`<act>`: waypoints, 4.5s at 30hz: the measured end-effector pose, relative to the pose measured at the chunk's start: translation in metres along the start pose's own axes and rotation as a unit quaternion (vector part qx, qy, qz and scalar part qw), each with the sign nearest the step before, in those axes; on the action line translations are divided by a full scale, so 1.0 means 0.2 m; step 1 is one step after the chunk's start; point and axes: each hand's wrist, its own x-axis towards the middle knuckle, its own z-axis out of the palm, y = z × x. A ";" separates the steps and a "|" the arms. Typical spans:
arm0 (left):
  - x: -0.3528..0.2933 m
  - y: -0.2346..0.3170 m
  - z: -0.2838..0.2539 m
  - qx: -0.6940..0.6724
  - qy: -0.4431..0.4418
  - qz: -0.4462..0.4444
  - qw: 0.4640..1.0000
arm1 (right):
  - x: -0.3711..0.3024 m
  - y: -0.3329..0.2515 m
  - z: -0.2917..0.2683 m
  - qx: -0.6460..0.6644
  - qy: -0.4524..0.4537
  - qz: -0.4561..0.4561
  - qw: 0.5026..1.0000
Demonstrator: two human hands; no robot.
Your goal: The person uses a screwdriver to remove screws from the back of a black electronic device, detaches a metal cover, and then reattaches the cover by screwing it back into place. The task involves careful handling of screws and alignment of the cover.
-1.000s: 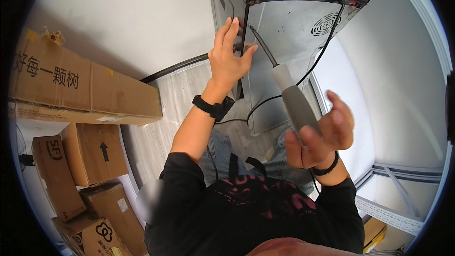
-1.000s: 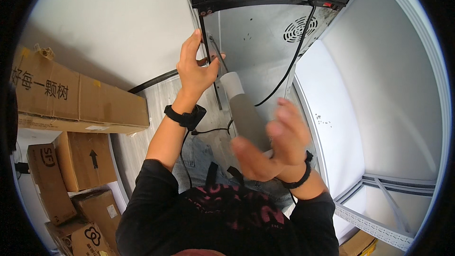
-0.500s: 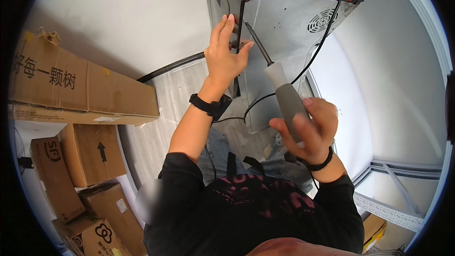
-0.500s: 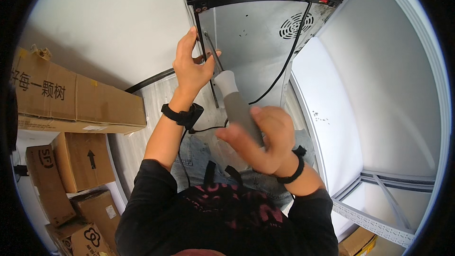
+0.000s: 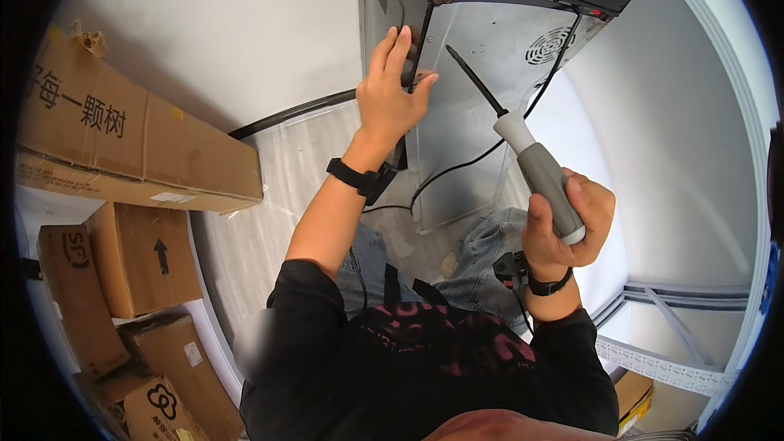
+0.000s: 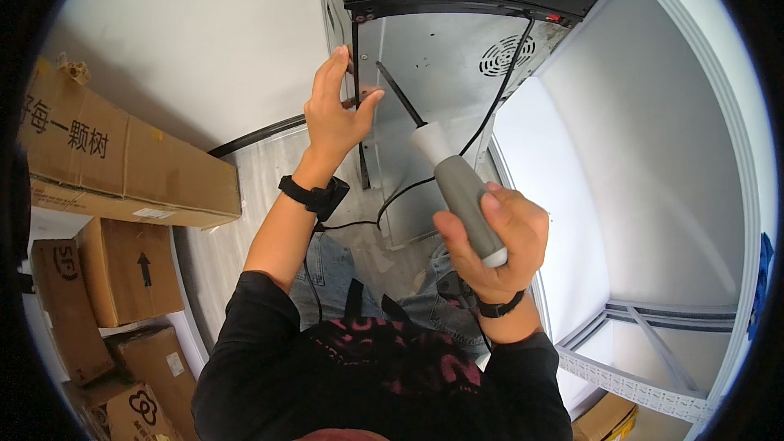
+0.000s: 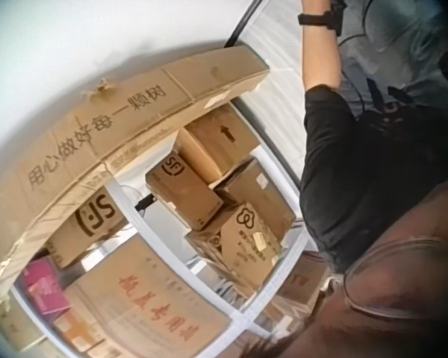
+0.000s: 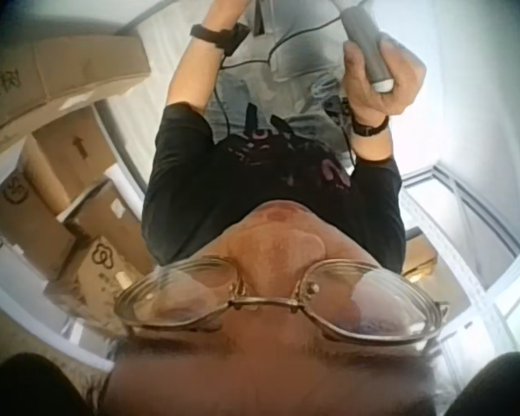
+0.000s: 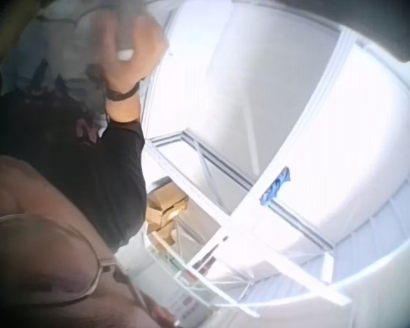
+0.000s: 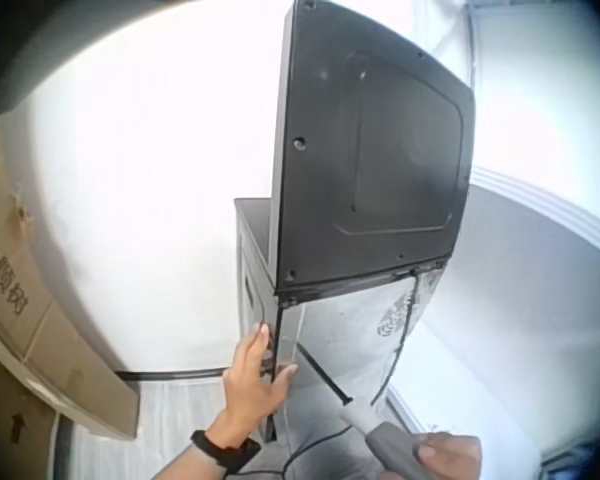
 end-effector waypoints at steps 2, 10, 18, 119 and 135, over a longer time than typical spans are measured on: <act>-0.01 -0.01 -0.01 0.013 0.008 0.005 1.000 | 0.00 0.01 0.01 0.000 0.047 0.029 0.999; -0.10 0.23 -0.04 -0.043 0.016 0.159 0.986 | -0.05 0.31 -0.52 -0.023 0.231 0.195 0.953; -0.51 0.42 0.41 -0.269 -0.338 -0.017 0.902 | -0.30 0.92 -1.02 0.161 0.264 0.496 0.811; 0.03 0.72 1.26 -0.598 -0.110 -0.535 0.587 | -0.41 1.13 -0.37 0.134 0.008 0.241 0.961; 0.01 0.78 1.21 -0.608 -0.208 -0.497 0.584 | -0.35 1.11 -0.34 0.062 0.029 0.223 0.972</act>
